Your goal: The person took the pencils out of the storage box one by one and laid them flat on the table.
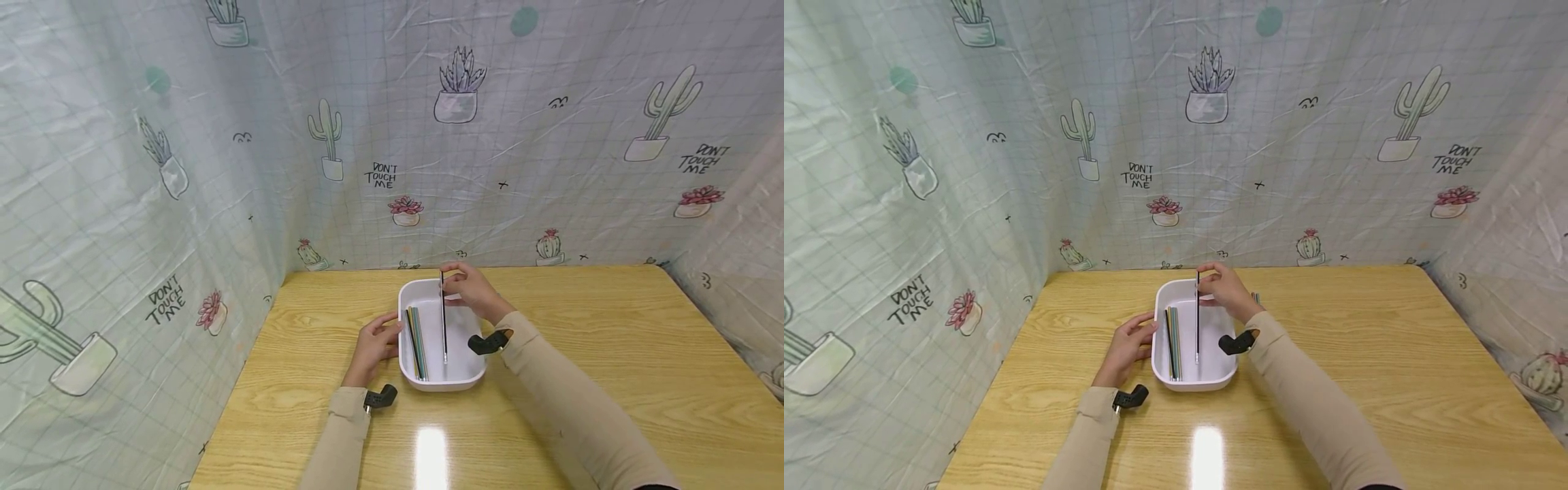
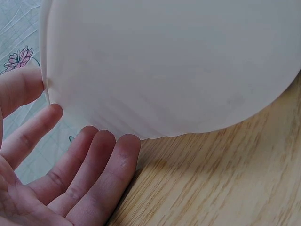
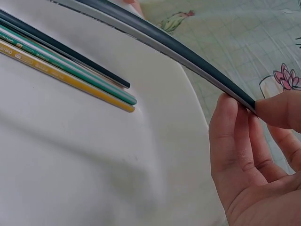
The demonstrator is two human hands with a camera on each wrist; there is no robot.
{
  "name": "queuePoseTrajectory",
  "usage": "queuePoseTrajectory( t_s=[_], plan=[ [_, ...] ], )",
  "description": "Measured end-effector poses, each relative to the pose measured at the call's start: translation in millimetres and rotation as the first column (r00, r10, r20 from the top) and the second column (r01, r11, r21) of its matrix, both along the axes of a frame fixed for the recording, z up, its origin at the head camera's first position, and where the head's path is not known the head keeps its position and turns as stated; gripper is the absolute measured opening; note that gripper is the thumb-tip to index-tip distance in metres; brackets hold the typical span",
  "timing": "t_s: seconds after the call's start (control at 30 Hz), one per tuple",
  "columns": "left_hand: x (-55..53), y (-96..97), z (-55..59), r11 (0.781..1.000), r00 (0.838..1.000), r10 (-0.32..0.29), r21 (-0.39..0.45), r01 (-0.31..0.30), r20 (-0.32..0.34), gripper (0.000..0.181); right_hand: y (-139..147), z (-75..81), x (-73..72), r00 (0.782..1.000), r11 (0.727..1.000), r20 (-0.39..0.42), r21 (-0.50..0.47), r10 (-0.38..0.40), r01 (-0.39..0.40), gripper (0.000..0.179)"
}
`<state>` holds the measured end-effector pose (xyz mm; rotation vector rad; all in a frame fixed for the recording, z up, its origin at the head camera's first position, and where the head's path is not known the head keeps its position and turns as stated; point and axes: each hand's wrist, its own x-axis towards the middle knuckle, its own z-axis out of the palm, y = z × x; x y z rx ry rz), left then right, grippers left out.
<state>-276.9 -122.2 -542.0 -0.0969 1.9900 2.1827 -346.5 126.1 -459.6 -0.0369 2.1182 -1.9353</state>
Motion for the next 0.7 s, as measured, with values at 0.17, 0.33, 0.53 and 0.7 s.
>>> queuePoseTrajectory(
  t_s=[0.17,0.33,0.53,0.7],
  plan=[
    [-0.2,-0.3,-0.5,1.000,1.000,0.002,0.002,-0.002,0.005,0.046,8.6,-0.3,0.7,1.000,1.000,0.010,-0.020,-0.016,0.017,0.049],
    [0.2,-0.3,-1.2,1.000,1.000,0.002,0.005,-0.002,0.005,0.047,20.5,0.5,0.5,1.000,0.999,0.015,-0.027,-0.027,0.027,0.050],
    [0.3,0.1,-1.1,1.000,1.000,0.003,0.012,-0.003,0.002,0.046,39.5,0.8,1.3,1.000,0.999,0.008,-0.022,-0.025,0.025,0.045],
    [1.0,0.7,-0.8,1.000,1.000,0.003,0.017,-0.003,0.002,0.047,56.9,0.1,1.9,0.999,0.999,-0.018,0.005,-0.034,0.034,0.042]
  ],
)
